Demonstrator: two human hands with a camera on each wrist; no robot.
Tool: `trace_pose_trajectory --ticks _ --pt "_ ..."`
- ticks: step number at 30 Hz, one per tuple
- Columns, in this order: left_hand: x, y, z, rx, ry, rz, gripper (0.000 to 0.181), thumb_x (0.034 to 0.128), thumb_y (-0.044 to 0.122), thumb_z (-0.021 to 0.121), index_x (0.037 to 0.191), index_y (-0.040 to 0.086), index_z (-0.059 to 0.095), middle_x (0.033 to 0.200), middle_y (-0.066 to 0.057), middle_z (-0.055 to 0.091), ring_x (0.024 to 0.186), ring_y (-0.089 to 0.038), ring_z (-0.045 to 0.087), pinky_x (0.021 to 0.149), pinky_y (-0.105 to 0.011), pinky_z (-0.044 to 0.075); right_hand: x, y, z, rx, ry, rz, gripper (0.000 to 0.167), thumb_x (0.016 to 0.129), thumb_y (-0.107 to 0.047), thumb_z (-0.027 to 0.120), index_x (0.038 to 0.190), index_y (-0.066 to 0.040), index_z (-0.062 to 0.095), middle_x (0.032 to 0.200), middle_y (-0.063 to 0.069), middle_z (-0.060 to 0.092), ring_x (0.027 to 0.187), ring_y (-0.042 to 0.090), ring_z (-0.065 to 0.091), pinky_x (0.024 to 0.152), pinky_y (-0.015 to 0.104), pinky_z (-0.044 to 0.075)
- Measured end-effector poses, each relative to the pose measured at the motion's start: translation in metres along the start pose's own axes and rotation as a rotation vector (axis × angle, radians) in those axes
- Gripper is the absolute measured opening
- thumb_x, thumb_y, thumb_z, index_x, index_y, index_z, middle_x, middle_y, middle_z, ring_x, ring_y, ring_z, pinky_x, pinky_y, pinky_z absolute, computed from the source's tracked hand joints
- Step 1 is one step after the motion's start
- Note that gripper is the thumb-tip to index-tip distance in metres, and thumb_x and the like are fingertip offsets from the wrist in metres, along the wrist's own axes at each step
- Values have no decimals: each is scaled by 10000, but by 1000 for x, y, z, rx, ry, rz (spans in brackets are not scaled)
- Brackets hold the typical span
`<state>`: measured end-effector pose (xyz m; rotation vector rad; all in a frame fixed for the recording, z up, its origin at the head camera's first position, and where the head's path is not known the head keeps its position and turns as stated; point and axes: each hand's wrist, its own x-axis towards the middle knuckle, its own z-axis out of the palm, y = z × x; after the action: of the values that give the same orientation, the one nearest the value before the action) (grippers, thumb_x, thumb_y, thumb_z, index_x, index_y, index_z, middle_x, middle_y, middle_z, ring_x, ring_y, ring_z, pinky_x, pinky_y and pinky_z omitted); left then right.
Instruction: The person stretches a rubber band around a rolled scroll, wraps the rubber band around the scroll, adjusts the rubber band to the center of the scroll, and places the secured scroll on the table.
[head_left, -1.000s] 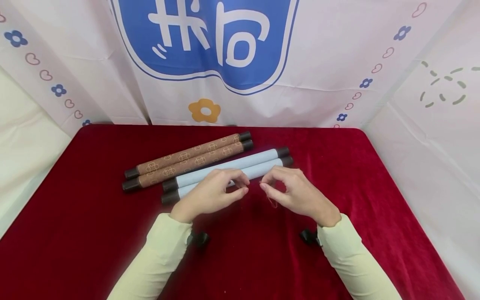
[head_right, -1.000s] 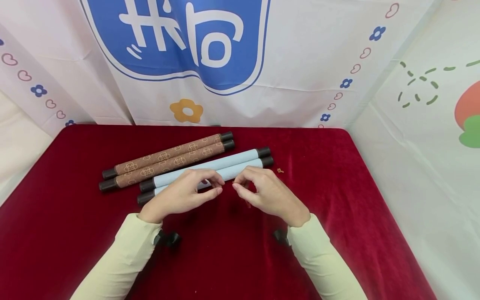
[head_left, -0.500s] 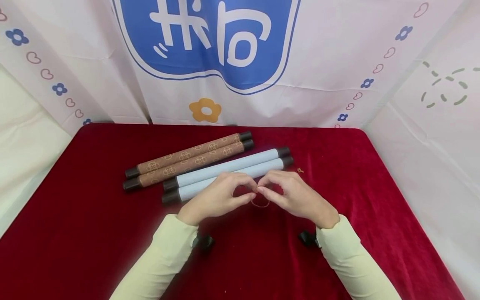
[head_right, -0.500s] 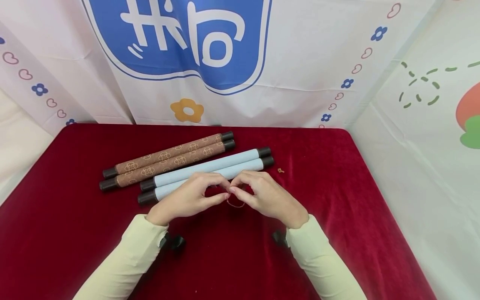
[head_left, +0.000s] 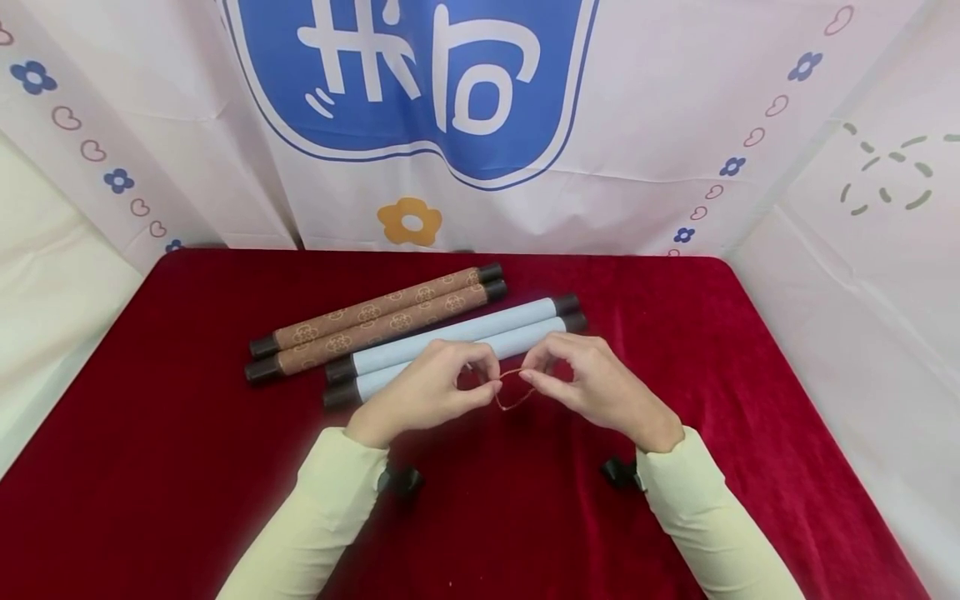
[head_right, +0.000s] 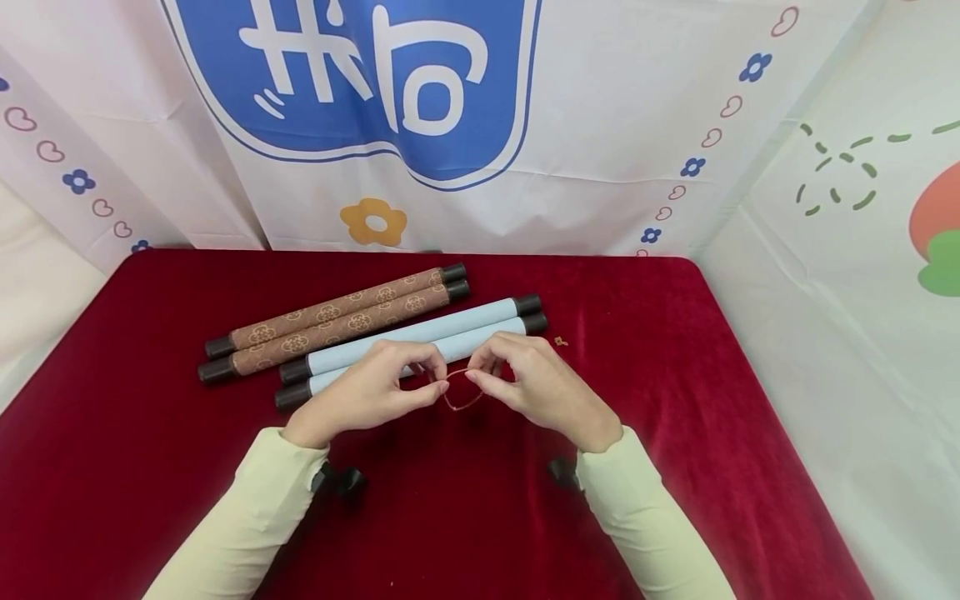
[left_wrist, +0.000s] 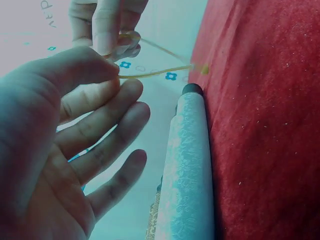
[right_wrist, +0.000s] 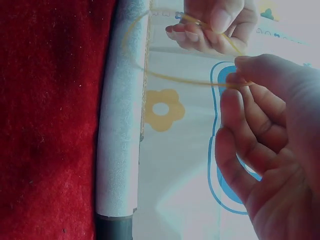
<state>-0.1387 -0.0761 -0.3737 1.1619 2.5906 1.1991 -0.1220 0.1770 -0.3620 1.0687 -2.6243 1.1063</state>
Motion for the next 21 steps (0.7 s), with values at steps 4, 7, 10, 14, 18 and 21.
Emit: trace_pose_trajectory --ticks 4,7,10,14,18,21 --pt "0 0 -1 5 -5 -34 105 947 130 735 880 198 691 796 119 698 785 -18 643 753 -323 586 1 2 4 -19 15 18 170 896 -58 829 999 -131 716 919 -44 731 818 49 659 765 367 612" --pt "-1 1 0 12 -12 -67 102 931 116 726 876 190 683 774 113 687 752 -23 632 734 -291 582 2 3 7 -49 6 65 169 894 -86 839 1012 -114 720 922 -31 731 820 59 669 776 378 614" --pt "-2 3 0 25 -11 -108 99 901 105 724 854 180 680 749 99 678 720 -22 622 716 -255 575 2 1 8 -77 -9 102 185 893 -114 848 1035 -92 731 938 -23 741 832 68 685 800 392 615" --pt "-3 7 -4 38 -10 -190 88 879 114 724 829 176 686 740 81 684 709 -28 623 710 -228 558 1 -1 9 -75 -24 107 170 904 -125 838 1053 -96 761 962 -31 761 855 68 697 825 402 617" --pt "-3 7 -7 45 -8 -258 77 872 142 726 820 191 697 741 82 692 710 -40 633 702 -238 549 2 -5 12 -35 -59 82 159 918 -123 821 1075 -108 797 988 -46 784 836 56 671 798 391 622" --pt "-3 7 -6 45 1 -271 72 873 161 728 820 203 704 739 89 691 710 -45 636 694 -246 545 3 -6 16 -12 -89 61 181 926 -108 808 1107 -106 815 1017 -41 798 820 48 660 761 365 621"
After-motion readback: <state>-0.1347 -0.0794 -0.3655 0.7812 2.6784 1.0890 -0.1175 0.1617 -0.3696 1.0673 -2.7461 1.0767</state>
